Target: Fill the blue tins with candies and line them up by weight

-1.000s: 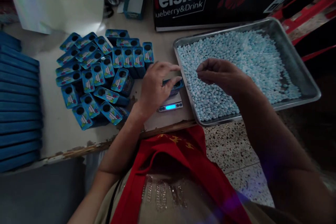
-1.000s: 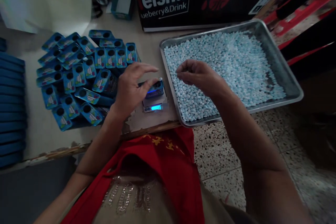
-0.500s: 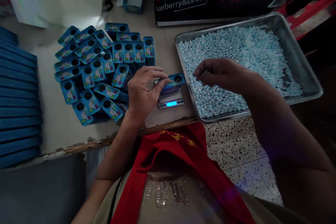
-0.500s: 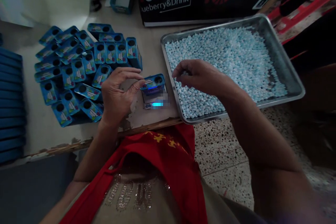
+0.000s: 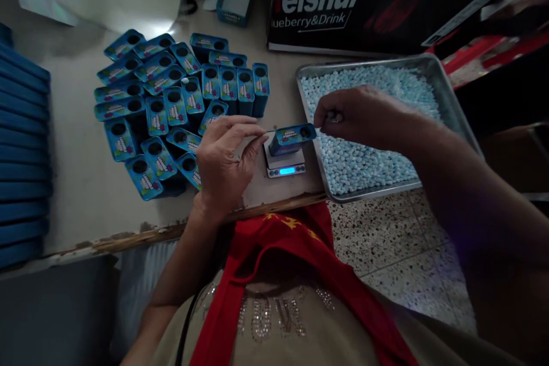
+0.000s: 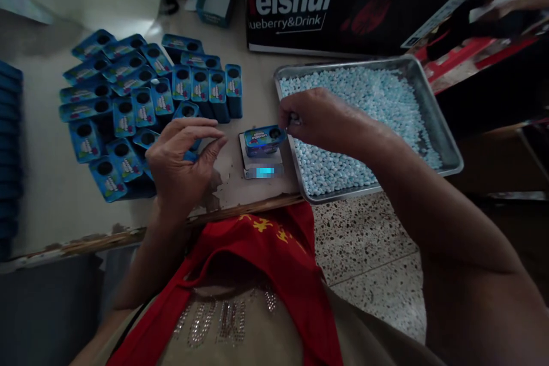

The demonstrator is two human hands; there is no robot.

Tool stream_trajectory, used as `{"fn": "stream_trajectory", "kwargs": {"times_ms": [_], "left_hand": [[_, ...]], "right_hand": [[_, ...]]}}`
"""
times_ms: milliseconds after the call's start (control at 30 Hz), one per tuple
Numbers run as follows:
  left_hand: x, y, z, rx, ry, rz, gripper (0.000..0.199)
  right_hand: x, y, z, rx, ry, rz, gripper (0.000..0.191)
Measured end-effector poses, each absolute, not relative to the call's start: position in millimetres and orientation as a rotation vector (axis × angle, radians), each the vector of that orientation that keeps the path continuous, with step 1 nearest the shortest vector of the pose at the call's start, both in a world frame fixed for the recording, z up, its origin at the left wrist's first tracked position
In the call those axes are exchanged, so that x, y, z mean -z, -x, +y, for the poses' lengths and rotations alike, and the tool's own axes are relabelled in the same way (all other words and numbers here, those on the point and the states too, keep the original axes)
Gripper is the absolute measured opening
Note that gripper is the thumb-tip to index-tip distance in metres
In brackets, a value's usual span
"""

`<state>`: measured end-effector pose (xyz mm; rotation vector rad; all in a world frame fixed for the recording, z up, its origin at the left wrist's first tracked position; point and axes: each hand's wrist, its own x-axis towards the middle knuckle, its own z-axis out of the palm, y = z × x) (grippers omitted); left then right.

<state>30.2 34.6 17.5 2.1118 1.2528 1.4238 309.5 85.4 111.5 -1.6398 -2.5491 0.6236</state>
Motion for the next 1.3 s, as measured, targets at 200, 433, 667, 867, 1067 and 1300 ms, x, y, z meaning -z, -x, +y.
{"fn": "stream_trajectory", "kwargs": {"times_ms": [200, 433, 667, 867, 1067, 1300], "left_hand": [[-18.7, -25.2, 32.8, -1.378, -2.148, 1.302, 0.004], [-12.9, -25.8, 35.0, -1.374, -2.195, 1.287, 0.004], [-14.4, -28.6, 37.0, -1.352, -2.250, 1.289, 0.005], [-22.7, -30.7, 38.7, -1.300, -2.270, 1.318, 0.007], [-32.9, -46.4, 41.2, -1.176, -2.373, 1.360, 0.006], [-28.7, -46.6, 46.1, -1.036, -2.482, 1.370, 0.006]], "right_hand": [[-116.8, -284.6, 78.8, -0.479, 1.621, -2.767, 0.031], [-111.6, -276.9, 76.7, -0.424, 1.635, -2.813, 0.038], [-111.9, -299.7, 73.6, -0.345, 1.768, -2.585, 0.035], [-63.9, -366.2, 58.1, -0.287, 2.041, -2.665, 0.037], [-14.7, -377.4, 53.8, -0.188, 2.109, -2.729, 0.045], [-25.8, -398.7, 67.3, -0.588, 2.051, -2.251, 0.015]]}}
